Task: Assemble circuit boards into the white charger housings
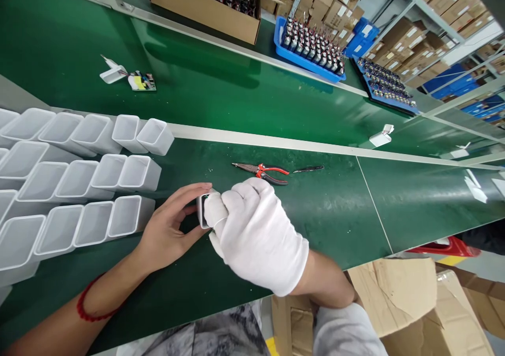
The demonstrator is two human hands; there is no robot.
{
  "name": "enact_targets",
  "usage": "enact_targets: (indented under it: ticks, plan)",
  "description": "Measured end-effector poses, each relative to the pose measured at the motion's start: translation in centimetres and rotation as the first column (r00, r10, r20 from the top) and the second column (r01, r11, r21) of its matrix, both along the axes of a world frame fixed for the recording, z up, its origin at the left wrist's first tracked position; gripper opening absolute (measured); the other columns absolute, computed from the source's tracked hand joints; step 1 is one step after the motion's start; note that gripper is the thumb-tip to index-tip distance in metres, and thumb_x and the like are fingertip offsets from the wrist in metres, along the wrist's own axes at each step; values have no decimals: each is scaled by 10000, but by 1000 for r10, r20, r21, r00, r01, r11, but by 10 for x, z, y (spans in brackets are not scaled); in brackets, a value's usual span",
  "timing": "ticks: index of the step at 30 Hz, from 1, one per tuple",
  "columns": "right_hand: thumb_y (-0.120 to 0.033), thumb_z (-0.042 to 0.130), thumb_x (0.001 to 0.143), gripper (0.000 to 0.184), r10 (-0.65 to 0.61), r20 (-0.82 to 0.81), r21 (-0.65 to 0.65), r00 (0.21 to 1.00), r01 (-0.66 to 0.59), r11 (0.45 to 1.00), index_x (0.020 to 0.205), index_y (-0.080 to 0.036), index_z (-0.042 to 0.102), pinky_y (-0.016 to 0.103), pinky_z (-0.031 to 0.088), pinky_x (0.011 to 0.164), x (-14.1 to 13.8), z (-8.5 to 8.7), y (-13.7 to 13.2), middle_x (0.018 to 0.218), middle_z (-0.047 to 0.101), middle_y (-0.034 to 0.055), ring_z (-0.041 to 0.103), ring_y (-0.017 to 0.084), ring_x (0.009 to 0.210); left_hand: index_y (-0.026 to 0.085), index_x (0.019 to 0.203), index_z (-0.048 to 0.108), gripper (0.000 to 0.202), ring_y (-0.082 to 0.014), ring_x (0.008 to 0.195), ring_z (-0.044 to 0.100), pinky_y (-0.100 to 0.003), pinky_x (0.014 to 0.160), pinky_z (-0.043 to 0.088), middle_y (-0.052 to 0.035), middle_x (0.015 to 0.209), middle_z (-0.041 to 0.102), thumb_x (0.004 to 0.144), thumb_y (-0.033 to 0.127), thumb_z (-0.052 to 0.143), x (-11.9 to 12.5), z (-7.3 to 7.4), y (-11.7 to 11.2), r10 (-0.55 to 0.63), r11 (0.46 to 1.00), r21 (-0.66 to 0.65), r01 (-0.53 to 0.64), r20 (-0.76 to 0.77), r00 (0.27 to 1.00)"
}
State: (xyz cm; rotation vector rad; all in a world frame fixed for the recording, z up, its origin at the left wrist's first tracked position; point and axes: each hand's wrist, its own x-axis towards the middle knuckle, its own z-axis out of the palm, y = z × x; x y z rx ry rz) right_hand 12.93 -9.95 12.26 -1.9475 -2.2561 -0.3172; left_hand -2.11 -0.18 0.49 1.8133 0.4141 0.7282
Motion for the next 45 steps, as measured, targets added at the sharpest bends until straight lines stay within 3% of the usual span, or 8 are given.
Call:
enact_targets:
  ticks: [15, 27, 36, 45]
  plan:
    - [-277, 688, 754, 296, -1, -37, 22, 999, 2, 1000, 989, -100, 656, 369, 403, 698, 1, 0, 0, 800, 648, 56, 552, 230, 740, 309, 1315, 524, 582, -262, 1272, 521, -320, 905, 576, -88, 1367, 510, 799, 66, 644, 1, 2, 0, -16, 999, -36, 16, 16, 1000]
    - [-260, 647, 771, 227, -21, 2, -20, 1000, 21, 1000, 938, -107, 656, 373, 391, 704, -1, -1, 2, 758, 610, 48, 517, 214, 690, 337, 1310, 523, 588, -259, 1284, 510, -329, 914, 573, -68, 1373, 510, 797, 81, 655, -1, 0, -1, -5, 999, -51, 5, -1, 1000]
    - [-249, 585, 807, 154, -11, 22, -60, 1000, 12, 998, 887, -126, 633, 370, 375, 694, -1, -4, 2, 745, 599, 48, 505, 207, 666, 305, 1322, 517, 593, -239, 1239, 551, -310, 919, 558, -73, 1354, 536, 794, 64, 641, -1, 2, 1, -5, 998, 55, 8, -39, 999]
    - [-228, 623, 746, 109, -61, -3, -65, 998, 60, 996, 815, -144, 618, 365, 382, 680, -4, -1, 0, 668, 544, 12, 499, 194, 633, 347, 1296, 538, 563, -257, 1263, 530, -329, 892, 585, -60, 1363, 522, 800, 109, 659, -1, 1, -1, -36, 995, -99, 33, -27, 999]
